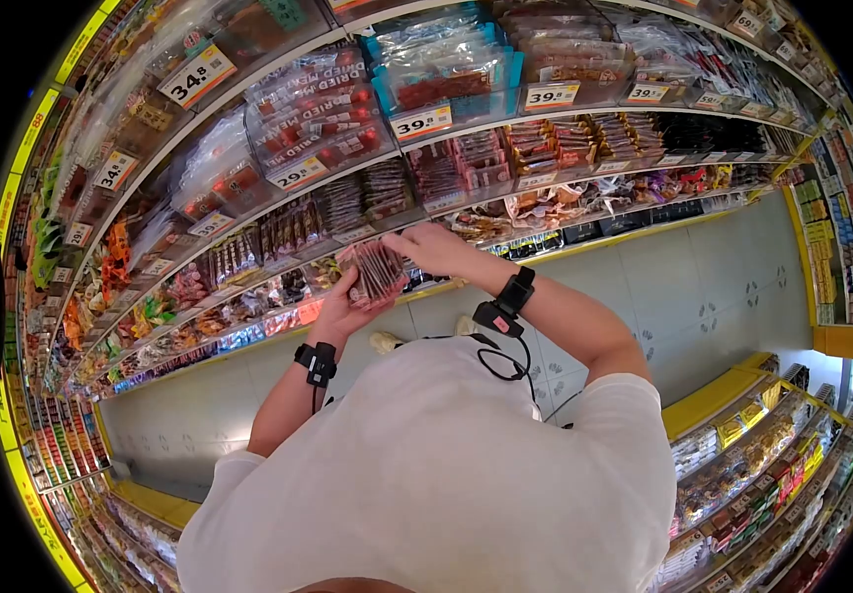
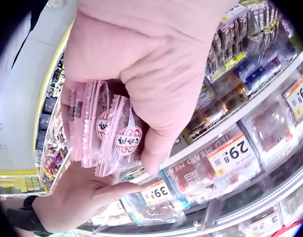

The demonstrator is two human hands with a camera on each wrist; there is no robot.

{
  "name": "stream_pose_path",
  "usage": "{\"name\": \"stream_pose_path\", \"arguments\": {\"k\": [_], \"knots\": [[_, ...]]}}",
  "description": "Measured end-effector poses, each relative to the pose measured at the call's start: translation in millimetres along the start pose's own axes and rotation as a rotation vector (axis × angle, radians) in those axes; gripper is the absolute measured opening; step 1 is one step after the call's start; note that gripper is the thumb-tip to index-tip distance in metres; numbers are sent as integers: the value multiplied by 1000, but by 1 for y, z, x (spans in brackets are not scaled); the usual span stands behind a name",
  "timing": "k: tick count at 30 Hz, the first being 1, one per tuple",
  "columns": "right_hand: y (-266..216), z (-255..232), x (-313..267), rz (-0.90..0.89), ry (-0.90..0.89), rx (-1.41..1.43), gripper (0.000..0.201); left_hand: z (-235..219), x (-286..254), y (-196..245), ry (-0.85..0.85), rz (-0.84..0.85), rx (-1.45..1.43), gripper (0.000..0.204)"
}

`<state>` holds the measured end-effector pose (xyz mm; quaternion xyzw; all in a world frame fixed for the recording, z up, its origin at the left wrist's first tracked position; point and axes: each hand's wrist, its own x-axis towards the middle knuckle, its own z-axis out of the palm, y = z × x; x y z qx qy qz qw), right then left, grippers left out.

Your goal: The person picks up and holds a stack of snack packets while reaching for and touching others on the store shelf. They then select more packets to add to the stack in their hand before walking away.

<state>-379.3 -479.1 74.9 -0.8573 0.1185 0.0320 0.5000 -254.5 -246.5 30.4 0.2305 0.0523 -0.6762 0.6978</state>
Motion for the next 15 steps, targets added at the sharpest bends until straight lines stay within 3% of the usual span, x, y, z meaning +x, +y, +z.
{"name": "stream_pose_path", "arguments": {"k": [1, 2, 6, 7, 10, 13, 15], "knots": [[-9, -12, -3, 37, 109, 17, 69, -7, -5, 0, -2, -11, -52, 70], [3, -19, 2, -19, 195, -139, 68, -15, -11, 0, -8, 9, -69, 71], [88, -37, 53, -235, 480, -679, 68, -31, -33, 4, -57, 79, -64, 76], [90, -40, 59, -285, 537, -793, 72, -34, -37, 5, -75, 93, -45, 76], [70, -52, 70, 36, 179, -206, 85, -38, -48, 5, 30, 120, -86, 80], [105, -46, 96, -21, 270, 95, 92, -29, -58, 2, 83, 170, -67, 80], [120, -45, 106, 34, 359, 70, 94, -29, -65, 3, 84, 196, -28, 81]]}}
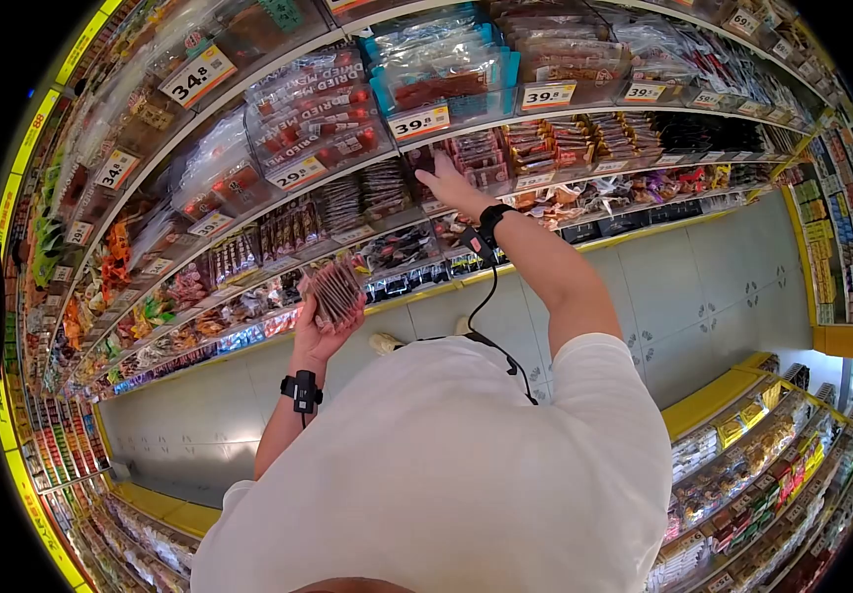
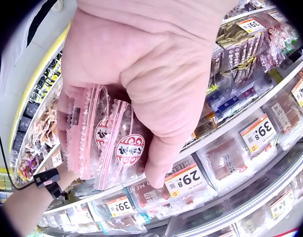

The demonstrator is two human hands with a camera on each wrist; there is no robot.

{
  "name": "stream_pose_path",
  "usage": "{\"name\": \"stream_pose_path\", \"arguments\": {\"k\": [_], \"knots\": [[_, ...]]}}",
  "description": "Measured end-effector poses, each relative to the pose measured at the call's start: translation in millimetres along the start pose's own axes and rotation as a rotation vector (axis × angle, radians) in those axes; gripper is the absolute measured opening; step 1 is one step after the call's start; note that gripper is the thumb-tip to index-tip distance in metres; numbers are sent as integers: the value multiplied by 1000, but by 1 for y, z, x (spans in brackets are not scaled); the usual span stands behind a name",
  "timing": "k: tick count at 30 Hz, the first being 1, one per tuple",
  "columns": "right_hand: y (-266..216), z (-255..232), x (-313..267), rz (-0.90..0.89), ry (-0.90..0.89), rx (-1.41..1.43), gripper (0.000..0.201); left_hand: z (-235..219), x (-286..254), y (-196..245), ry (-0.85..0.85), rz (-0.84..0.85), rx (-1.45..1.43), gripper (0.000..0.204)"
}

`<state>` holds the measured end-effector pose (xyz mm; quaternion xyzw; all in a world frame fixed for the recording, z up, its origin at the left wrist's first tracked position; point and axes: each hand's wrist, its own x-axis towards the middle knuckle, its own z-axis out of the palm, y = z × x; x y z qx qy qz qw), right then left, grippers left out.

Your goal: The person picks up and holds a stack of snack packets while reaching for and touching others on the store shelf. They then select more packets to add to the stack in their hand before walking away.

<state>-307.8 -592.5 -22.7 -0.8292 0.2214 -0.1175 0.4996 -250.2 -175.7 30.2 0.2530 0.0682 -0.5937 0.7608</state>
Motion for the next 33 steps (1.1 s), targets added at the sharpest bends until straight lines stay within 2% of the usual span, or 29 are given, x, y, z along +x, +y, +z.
{"name": "stream_pose_path", "arguments": {"k": [2, 5, 6, 9, 12, 13, 15, 17, 18, 19, 21, 24, 27, 28, 31, 33], "knots": [[8, -7, 0, 59, 80, -20, 96, -2, -8, 1, -7, 24, 20, 82], [23, -14, 5, 44, 58, 47, 96, 3, -17, 0, -38, 52, 63, 82], [16, -11, 5, 55, 95, 36, 95, 7, -21, 0, -50, 64, 101, 81], [-6, -9, -5, 99, 6, -32, 89, 5, -24, -4, -91, 73, 96, 80], [57, 2, 25, -71, 152, 294, 81, 8, -23, -7, -104, 94, 67, 79], [33, -7, 14, 67, 185, 398, 76, 10, -23, -8, -97, 111, 60, 79], [33, 3, 13, 24, 231, 401, 71, 14, -19, -8, -117, 109, 29, 79], [16, 6, -2, -55, 105, 295, 60, 20, -20, -7, -129, 121, -15, 79], [-15, 2, -20, -55, 42, 224, 48, 28, -16, -6, -147, 127, -38, 80], [-16, 11, -24, 5, -63, 302, 43, 33, -13, -6, -171, 130, -61, 81], [-73, 6, -60, 119, -285, 373, 38, 35, -5, -5, -191, 104, -104, 81], [-118, 8, -95, 46, -478, 345, 36, 47, 8, -6, -227, 70, -103, 81], [-131, 14, -113, -45, -483, 382, 35, 57, 22, -12, -223, 50, 27, 84], [-126, 19, -116, -10, -473, 405, 37, 60, 27, -14, -219, 46, 90, 86], [-128, 20, -126, 1, -401, 315, 41, 71, 37, -20, -332, 1, 74, 76], [-120, 21, -128, -39, -327, 233, 38, 77, 42, -24, -324, 4, 148, 74]]}}
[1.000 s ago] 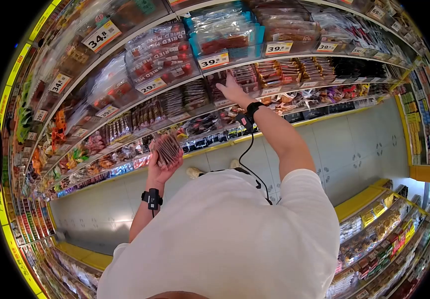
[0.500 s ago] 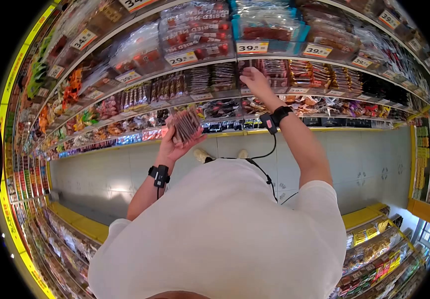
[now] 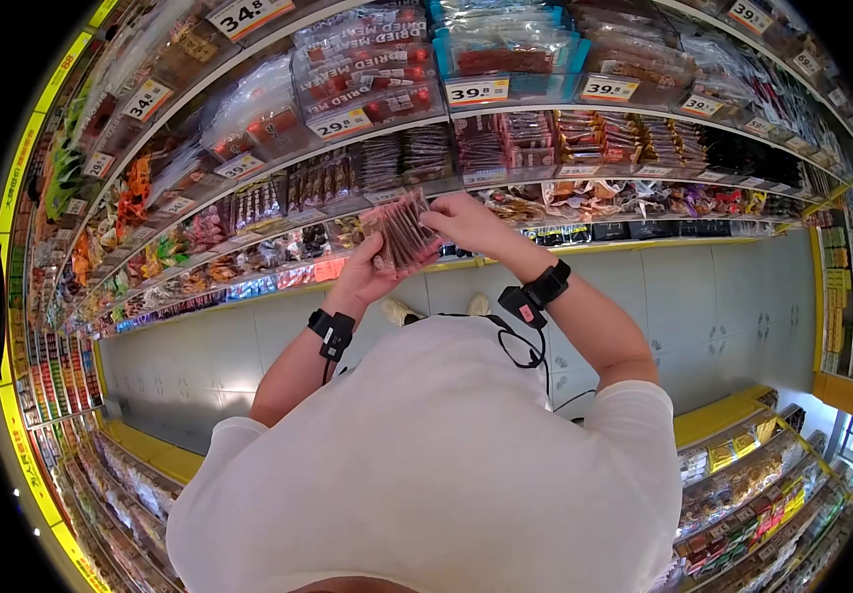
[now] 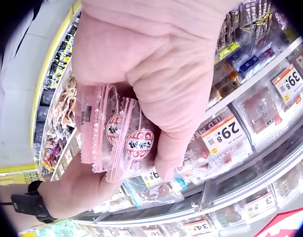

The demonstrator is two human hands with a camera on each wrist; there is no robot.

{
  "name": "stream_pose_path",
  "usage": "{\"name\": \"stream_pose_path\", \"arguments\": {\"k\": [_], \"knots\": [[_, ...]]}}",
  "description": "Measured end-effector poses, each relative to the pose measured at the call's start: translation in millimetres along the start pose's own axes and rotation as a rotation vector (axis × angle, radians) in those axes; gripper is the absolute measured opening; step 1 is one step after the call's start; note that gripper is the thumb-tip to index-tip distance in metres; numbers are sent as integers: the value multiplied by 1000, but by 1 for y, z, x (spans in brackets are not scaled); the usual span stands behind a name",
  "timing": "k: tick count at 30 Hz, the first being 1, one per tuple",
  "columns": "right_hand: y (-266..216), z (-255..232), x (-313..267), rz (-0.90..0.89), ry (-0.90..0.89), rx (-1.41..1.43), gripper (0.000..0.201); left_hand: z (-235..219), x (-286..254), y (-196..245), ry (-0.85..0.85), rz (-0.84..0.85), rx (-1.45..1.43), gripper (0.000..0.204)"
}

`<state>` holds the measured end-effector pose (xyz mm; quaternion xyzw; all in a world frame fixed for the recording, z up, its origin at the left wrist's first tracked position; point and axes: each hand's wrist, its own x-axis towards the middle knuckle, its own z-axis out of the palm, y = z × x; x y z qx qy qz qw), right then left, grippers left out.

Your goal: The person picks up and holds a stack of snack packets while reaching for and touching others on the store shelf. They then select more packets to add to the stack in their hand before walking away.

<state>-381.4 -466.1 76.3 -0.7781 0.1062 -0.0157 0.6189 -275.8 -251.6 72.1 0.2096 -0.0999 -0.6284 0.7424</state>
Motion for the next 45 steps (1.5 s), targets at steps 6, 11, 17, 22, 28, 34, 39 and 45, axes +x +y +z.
{"name": "stream_pose_path", "arguments": {"k": [6, 11, 17, 22, 28, 34, 39, 45], "knots": [[1, 0, -13, -3, 124, -171, 33, 3, 6, -5, 78, -64, 84, 74], [13, 2, -16, 21, 204, -106, 29, -5, 11, -9, 104, -115, -35, 64], [8, -2, -24, 91, 269, -24, 28, -11, 7, -12, 221, -95, -29, 60], [16, -30, -17, 36, 387, -45, 24, -15, -9, -6, 260, -80, -197, 59], [49, -90, 25, -193, 606, -828, 15, -36, -44, 2, 305, -46, -313, 59], [73, -117, 93, -381, 623, -1181, 15, -39, -69, 4, 374, 51, -208, 69], [90, -124, 142, -211, 352, -1257, 19, -31, -86, 10, 383, 123, -199, 67], [105, -137, 166, 62, 169, -1246, 30, -38, -106, 11, 396, 182, -123, 68]]}}
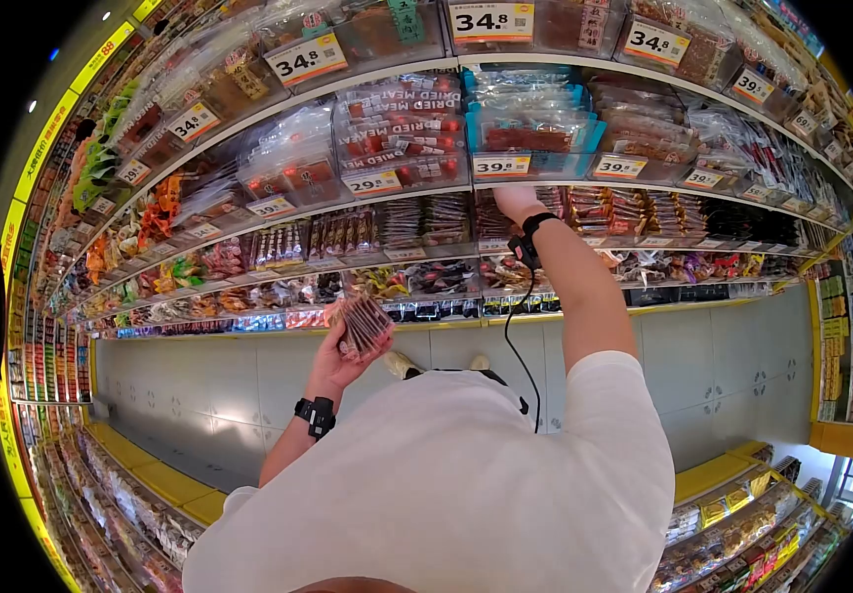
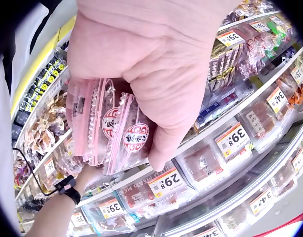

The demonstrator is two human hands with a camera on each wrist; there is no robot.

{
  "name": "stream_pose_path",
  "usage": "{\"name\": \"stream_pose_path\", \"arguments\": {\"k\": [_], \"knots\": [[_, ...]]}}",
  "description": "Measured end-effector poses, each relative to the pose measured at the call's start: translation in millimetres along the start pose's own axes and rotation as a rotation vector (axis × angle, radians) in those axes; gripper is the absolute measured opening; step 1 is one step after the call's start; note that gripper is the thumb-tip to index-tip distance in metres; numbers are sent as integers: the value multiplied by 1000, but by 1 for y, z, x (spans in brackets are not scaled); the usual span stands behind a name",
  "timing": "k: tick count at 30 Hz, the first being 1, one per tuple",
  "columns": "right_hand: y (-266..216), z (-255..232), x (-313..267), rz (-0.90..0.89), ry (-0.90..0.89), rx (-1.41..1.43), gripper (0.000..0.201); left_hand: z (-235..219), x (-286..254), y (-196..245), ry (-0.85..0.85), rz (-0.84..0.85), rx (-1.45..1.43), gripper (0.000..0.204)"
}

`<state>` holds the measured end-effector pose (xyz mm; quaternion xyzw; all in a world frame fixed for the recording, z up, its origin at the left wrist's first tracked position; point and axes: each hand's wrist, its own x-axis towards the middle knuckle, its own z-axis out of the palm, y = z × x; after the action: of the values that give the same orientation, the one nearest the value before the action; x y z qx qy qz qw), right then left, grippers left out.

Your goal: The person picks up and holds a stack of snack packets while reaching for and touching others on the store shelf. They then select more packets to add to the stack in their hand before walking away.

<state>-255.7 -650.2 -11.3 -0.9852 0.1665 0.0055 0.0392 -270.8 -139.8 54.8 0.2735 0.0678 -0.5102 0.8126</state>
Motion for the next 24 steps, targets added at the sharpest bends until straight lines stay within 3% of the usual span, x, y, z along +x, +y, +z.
{"name": "stream_pose_path", "arguments": {"k": [6, 9, 12, 15, 17, 19, 23, 24], "knots": [[2, 34, 8, 8, 360, -17, 28, 2, -8, 2, 8, 1, 15, 69], [3, 41, 8, 52, 433, -39, 27, 1, -5, 2, 17, -18, 27, 69], [-17, 17, -13, 4, 566, 76, 26, 3, 1, 5, 10, -51, 36, 69], [-50, -16, -45, 105, 550, 204, 19, 7, 11, 7, -4, -95, 26, 69], [-57, -12, -64, 24, 557, 438, 23, 13, 20, 6, -34, -125, -2, 69], [-63, -10, -83, -45, 401, 656, 23, 24, 26, 4, -42, -133, -16, 64], [-86, -33, -129, 112, -184, 1310, 20, 46, 45, -2, -105, -174, 12, 56], [-91, -38, -139, 93, -227, 1339, 21, 50, 50, -4, -113, -182, 35, 55]]}}
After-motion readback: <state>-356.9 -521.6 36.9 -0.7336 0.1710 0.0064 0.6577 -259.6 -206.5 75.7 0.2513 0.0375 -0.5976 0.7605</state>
